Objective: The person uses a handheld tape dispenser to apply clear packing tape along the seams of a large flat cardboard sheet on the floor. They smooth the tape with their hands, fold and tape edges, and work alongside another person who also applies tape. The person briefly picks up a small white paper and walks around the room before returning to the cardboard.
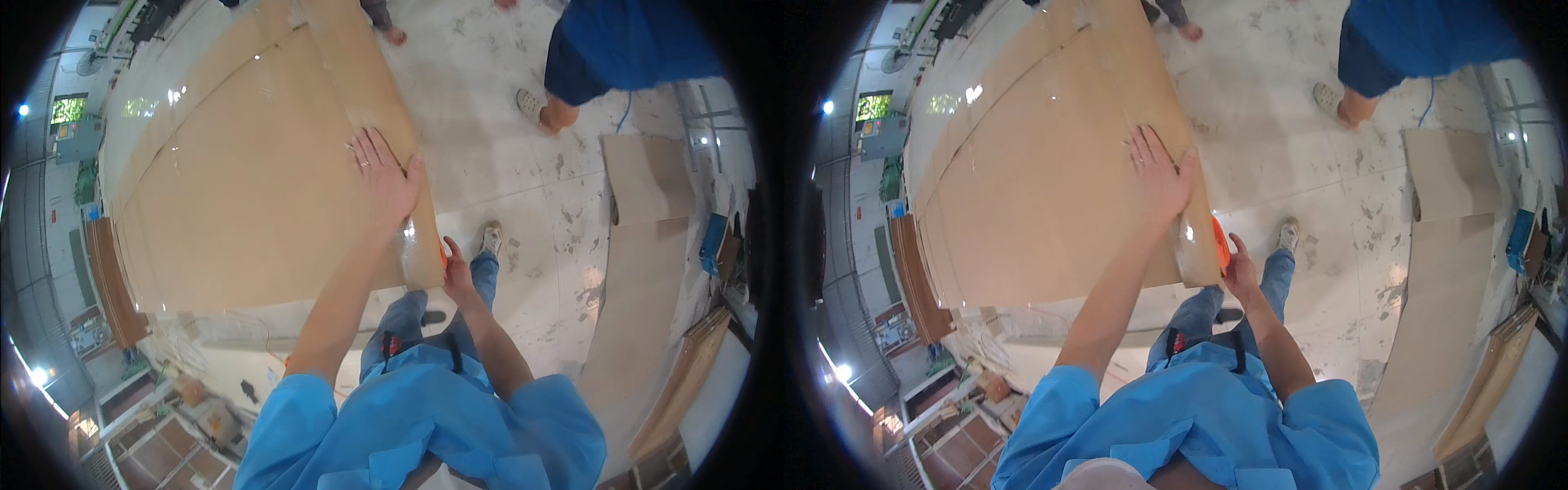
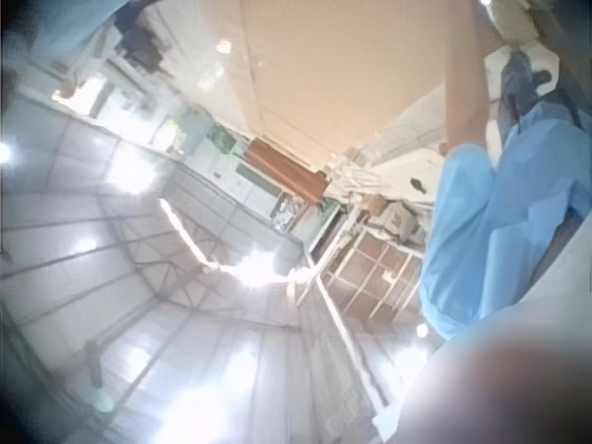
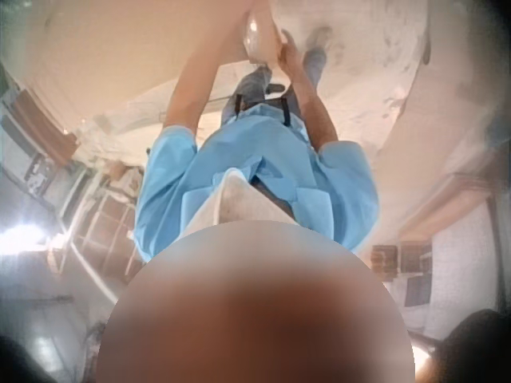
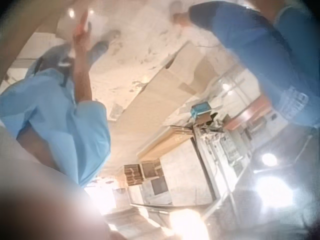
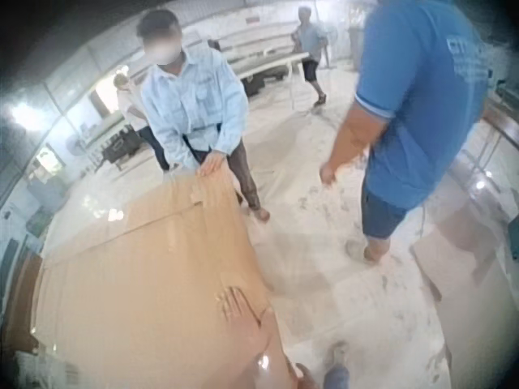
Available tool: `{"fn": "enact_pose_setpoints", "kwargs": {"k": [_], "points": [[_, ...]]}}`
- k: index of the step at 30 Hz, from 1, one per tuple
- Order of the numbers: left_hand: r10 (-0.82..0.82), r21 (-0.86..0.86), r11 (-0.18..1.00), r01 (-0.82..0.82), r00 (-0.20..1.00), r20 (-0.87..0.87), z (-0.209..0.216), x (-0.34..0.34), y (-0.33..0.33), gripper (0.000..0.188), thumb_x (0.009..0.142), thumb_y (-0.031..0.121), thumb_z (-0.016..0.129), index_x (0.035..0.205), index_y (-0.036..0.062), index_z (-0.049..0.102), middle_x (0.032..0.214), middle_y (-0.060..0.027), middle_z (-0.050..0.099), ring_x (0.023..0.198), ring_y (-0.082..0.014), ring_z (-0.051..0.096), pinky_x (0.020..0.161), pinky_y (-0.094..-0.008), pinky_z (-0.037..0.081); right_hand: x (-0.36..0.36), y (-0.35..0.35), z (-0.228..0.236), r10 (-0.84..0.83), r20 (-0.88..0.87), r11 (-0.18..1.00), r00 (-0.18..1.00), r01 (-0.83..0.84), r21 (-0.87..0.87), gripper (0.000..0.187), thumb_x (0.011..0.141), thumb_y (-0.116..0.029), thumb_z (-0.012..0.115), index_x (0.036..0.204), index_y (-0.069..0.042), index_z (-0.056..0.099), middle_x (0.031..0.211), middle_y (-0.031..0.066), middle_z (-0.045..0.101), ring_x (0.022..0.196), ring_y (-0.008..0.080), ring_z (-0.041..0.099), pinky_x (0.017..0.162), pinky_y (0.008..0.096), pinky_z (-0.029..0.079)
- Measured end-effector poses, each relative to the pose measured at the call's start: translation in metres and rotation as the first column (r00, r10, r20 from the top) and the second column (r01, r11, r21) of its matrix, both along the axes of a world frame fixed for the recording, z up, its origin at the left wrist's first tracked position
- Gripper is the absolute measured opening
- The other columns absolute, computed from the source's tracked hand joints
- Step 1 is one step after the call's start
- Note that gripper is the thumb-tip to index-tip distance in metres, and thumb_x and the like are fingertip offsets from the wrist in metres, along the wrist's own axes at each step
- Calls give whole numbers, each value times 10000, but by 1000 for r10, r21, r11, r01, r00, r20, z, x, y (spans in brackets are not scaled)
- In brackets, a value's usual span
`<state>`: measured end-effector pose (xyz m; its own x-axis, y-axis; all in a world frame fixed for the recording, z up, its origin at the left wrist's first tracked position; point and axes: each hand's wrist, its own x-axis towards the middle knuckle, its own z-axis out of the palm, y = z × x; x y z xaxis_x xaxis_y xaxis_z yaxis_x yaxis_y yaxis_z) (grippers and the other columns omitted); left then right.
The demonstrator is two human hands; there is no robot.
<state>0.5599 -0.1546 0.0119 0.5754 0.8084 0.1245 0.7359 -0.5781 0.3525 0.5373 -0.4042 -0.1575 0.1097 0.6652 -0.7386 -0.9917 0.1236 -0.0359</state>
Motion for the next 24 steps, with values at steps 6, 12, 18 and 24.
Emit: {"fn": "enact_pose_setpoints", "kwargs": {"k": [6,12,18,24], "points": [[97,-36,994,-106,975,-199,-7,18,10,991,962,482,596,1561,-172,154,1615,-431,140,1536,-541,131,1270,-565,104,17,25,-37,420,-126,875,899,-364,319,324,1057,-306,588,1285,-79,633,1216,84,715,1140,196,682,979,387,565],[220,-28,973,-228,961,-167,4,49,14,1051,926,481,672,1550,-185,153,1605,-451,121,1526,-571,110,1263,-584,111,-10,51,-77,614,49,756,788,-605,251,310,1033,-241,625,1278,-55,661,1161,76,747,976,206,741,831,369,623],[254,-134,950,-283,946,-200,15,51,14,1096,887,495,722,1553,-175,166,1599,-451,131,1517,-589,111,1251,-611,122,43,124,-90,499,526,727,689,-663,179,345,1025,-222,640,1327,-56,630,1180,73,735,996,205,731,846,372,614],[280,-184,933,-310,944,-174,12,53,17,1069,884,466,719,1557,-162,175,1600,-444,136,1512,-597,123,1241,-635,132,129,223,-70,619,302,720,725,-678,149,334,1023,-218,641,1312,-51,632,1170,76,733,992,209,732,841,377,614]]}}
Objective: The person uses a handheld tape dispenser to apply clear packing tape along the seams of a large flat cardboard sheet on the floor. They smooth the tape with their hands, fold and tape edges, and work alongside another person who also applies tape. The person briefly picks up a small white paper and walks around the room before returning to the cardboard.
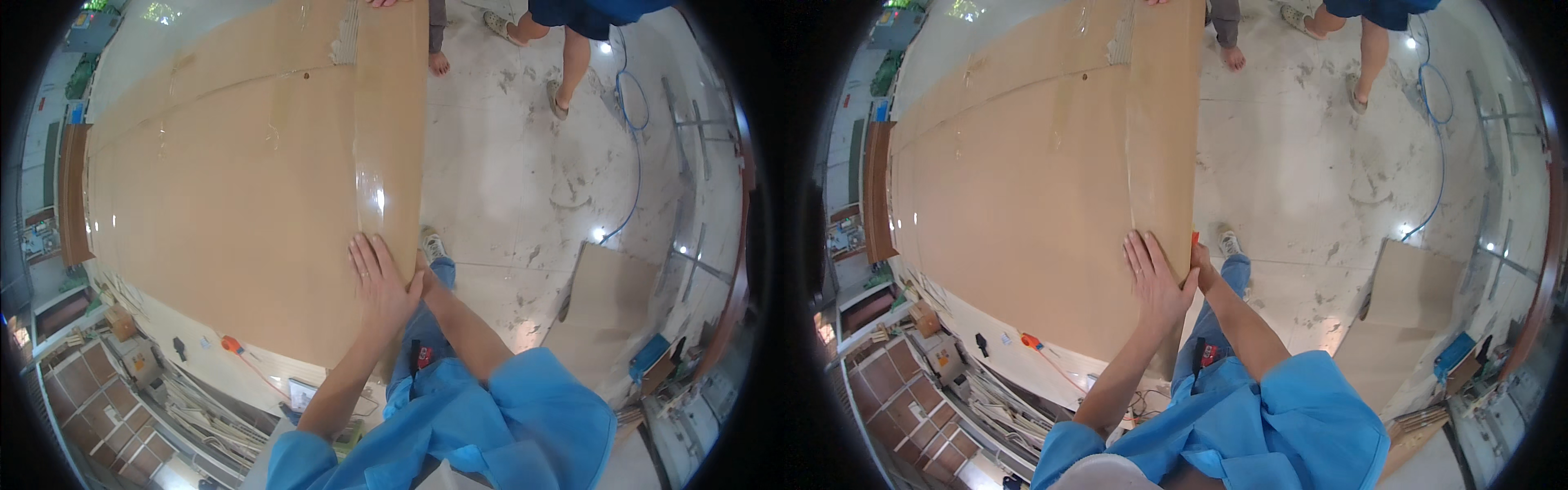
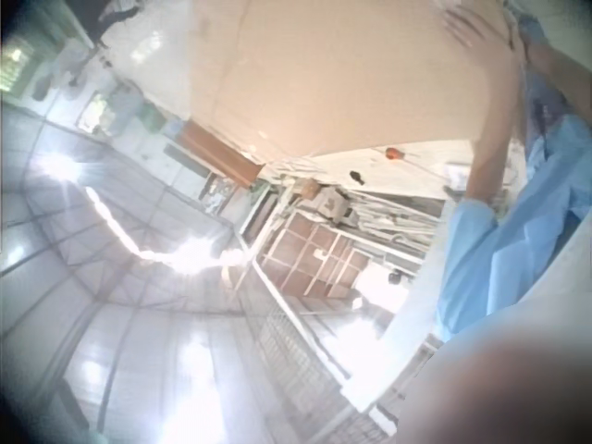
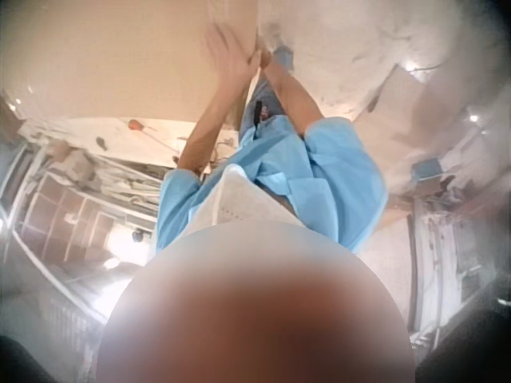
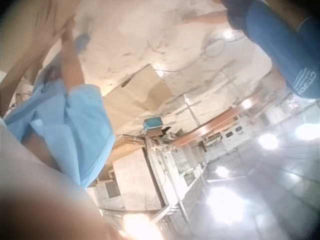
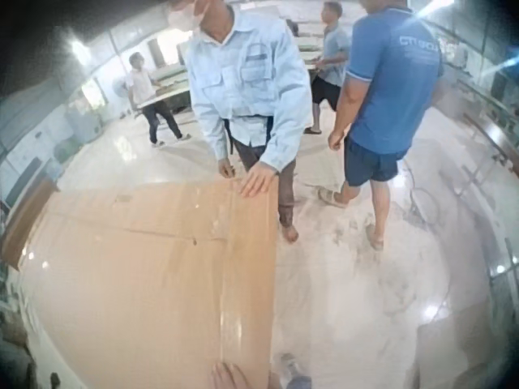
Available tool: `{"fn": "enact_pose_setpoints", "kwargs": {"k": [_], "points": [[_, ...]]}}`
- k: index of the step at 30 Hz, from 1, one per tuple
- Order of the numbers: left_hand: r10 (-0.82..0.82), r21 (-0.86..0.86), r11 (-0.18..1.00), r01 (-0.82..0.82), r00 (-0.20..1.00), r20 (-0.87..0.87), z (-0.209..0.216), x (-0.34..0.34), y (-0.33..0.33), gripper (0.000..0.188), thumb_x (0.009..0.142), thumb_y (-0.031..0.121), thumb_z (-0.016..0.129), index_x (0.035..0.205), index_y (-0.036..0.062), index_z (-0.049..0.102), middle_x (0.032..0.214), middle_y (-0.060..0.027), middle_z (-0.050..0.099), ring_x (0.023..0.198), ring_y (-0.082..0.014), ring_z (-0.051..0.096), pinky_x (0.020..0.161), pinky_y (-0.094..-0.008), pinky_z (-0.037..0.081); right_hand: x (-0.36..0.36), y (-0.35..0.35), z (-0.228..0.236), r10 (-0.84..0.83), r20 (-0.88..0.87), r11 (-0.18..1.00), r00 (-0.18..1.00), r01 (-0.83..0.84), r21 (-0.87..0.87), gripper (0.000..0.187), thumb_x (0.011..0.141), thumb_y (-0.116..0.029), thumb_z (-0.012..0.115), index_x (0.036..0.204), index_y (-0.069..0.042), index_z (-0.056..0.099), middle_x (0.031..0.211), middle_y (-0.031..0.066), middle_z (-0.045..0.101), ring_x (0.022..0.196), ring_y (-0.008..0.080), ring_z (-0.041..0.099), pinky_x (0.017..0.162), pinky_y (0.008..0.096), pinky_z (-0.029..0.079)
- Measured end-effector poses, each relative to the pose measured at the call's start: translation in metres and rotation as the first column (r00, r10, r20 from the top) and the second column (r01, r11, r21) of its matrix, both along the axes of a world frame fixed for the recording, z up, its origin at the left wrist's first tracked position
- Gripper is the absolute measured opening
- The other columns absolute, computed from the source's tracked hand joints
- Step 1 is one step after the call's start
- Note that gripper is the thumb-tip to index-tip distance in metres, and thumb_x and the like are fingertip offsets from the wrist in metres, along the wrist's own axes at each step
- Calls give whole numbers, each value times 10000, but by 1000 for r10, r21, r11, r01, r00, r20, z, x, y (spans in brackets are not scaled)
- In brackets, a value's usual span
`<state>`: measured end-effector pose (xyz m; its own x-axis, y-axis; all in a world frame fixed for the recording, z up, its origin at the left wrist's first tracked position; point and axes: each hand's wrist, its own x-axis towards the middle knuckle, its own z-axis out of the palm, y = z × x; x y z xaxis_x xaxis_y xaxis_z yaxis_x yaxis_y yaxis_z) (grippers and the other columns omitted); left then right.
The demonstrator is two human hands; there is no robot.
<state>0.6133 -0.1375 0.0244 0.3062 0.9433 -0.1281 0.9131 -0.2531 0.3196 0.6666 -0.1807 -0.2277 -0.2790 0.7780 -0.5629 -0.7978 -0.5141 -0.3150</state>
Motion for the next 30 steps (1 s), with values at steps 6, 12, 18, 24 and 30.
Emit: {"fn": "enact_pose_setpoints", "kwargs": {"k": [6,12,18,24,30], "points": [[34,-52,998,-34,999,-8,5,-1,0,993,897,470,689,1546,-144,255,1604,-409,215,1517,-567,175,1230,-646,156,93,154,8,26,-12,999,1000,-26,-36,322,1020,-213,643,1296,-47,635,1161,79,732,987,212,732,835,382,614],[-28,-87,996,26,999,-26,16,21,54,1020,911,494,689,1576,-122,223,1649,-344,206,1557,-485,165,1255,-599,143,129,247,17,8,-17,995,1000,-10,-96,312,1017,-209,644,1281,-42,637,1151,82,731,983,216,733,830,387,614],[-6,-98,995,5,1000,-14,16,81,184,1090,885,517,705,1594,-113,169,1662,-336,173,1568,-467,143,1265,-572,146,137,290,15,-51,-59,980,997,39,-195,301,1015,-205,646,1265,-37,640,1142,85,730,978,219,733,825,392,615],[68,-69,995,-65,997,40,9,113,256,1146,842,497,739,1593,-122,135,1661,-352,142,1567,-486,110,1266,-584,118,191,397,19,-127,3,971,992,124,-205,290,1012,-200,647,1249,-33,642,1132,87,728,974,223,734,819,397,615],[68,-116,991,-68,998,1,8,115,261,1153,830,498,739,1590,-127,137,1652,-370,139,1561,-508,100,1263,-596,95,268,552,37,-218,173,964,961,239,-114,280,1010,-196,649,1234,-28,645,1123,90,727,969,226,734,814,402,615]]}}
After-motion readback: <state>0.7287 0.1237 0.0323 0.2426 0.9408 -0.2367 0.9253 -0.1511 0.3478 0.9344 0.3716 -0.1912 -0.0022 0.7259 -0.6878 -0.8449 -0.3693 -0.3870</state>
